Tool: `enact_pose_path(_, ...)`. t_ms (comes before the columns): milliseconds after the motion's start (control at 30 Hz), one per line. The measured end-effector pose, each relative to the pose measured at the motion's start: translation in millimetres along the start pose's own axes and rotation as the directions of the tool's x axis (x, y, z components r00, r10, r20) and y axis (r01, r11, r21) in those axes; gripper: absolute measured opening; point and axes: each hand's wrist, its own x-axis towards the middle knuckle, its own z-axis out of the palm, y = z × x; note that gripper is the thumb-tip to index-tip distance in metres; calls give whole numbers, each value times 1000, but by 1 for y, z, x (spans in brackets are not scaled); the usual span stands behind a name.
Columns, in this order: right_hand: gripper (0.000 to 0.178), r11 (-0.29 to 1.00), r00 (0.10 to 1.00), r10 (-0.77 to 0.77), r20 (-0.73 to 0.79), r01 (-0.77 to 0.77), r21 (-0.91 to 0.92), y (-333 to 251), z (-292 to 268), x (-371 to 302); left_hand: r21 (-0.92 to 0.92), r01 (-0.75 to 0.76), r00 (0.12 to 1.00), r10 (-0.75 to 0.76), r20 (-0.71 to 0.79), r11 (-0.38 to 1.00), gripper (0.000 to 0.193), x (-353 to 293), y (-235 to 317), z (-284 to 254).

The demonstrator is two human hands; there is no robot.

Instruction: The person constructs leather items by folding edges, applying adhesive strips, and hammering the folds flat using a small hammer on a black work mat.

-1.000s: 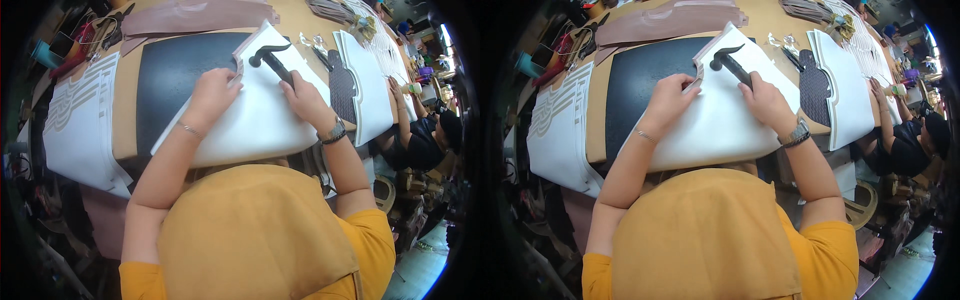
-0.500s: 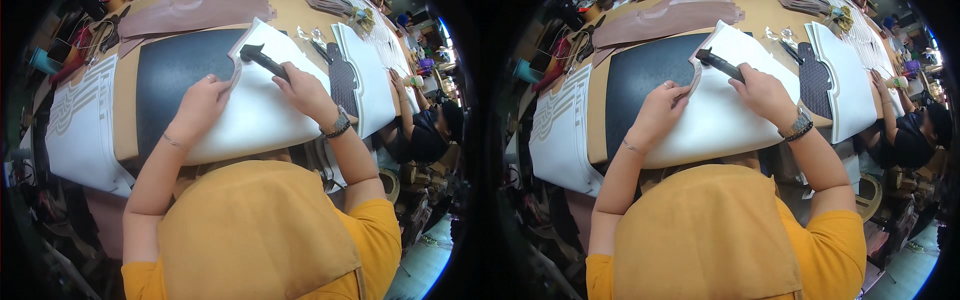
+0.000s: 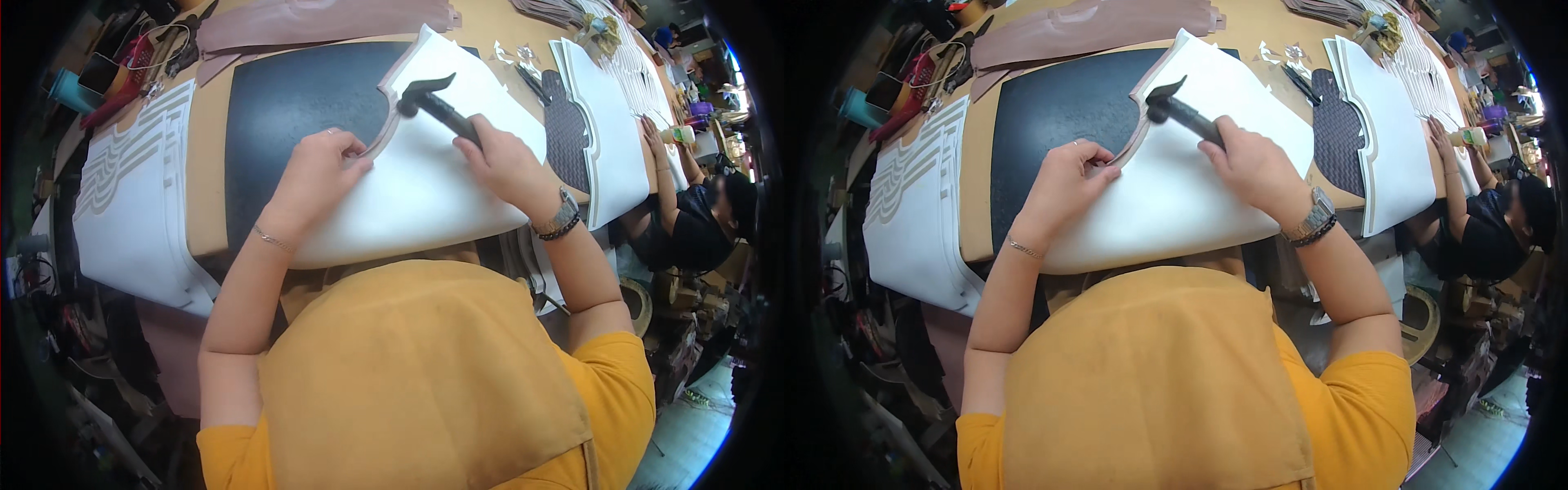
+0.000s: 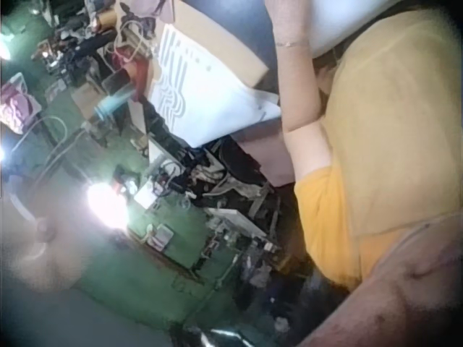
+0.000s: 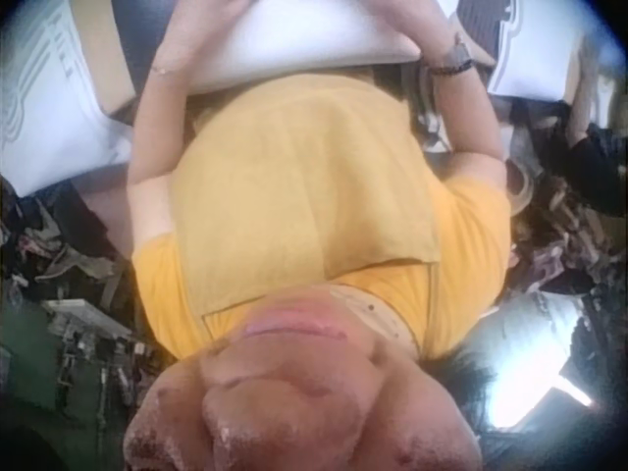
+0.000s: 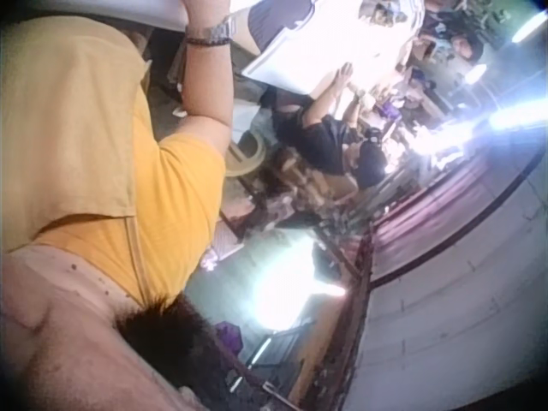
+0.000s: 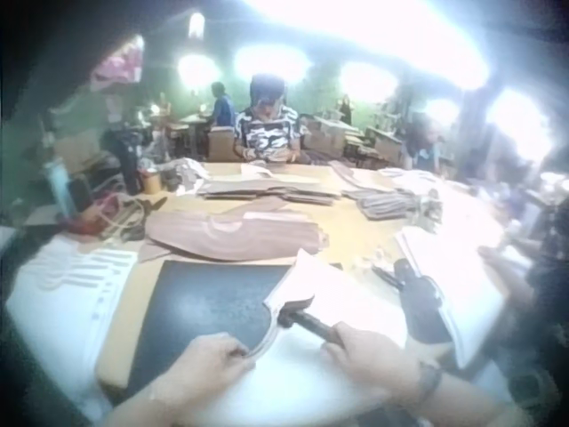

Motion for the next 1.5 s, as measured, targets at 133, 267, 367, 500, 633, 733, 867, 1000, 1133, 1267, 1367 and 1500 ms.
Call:
enact_pose_path(133, 33, 976, 980, -196, -23, 197, 94, -7, 9, -12, 157, -121, 992, 124, -15, 980, 17, -5, -3, 4)
enact_pose_path(267, 31, 992, 992, -123, 21, 124, -18, -19, 3, -12, 235, -195, 976, 212, -48, 952, 17, -8, -7, 8)
enact_pose_path(367, 32, 994, 994, -107, 19, 107, 29, -21, 1, -13, 173, -136, 987, 149, -63, 975, 15, -9, -4, 3)
enact_pose_path(500, 32, 996, 994, -78, 71, 75, 44, -19, 2, -13, 33, 34, 998, -35, 44, 999, 15, -8, -1, -17)
enact_pose_path(633, 32, 978, 983, -183, -25, 185, 100, -27, 6, -19, 36, -47, 991, 42, 130, 998, 14, -7, -10, -22)
enact_pose_path(733, 31, 987, 983, -152, 105, 155, -29, -36, 9, -25, 148, -196, 978, 183, 97, 969, 10, -9, -14, -20)
enact_pose_path(867, 31, 975, 977, -212, -26, 213, 65, -45, 0, -23, 308, -307, 951, 304, 60, 901, 9, -12, -17, -14)
enact_pose_path(1000, 31, 987, 980, -158, 124, 160, -10, -45, 7, -31, 142, -228, 972, 216, 96, 963, 14, -10, -15, -24)
enact_pose_path(1133, 30, 989, 983, -146, 115, 144, 29, -41, 10, -30, -6, -22, 960, 23, 278, 1000, 18, 3, -16, -42)
enact_pose_path(1267, 30, 989, 982, -130, 134, 119, 88, -39, 12, -31, 55, -154, 941, 129, 313, 987, 11, 5, -21, -43)
enact_pose_path(1367, 30, 974, 984, -170, 59, 158, 162, -47, 5, -30, 187, -336, 919, 277, 281, 923, 6, 4, -20, -41)
enact_pose_path(1500, 30, 970, 984, -176, 38, 167, 175, -51, 12, -29, 326, -473, 879, 416, 231, 819, 4, 0, -23, -36)
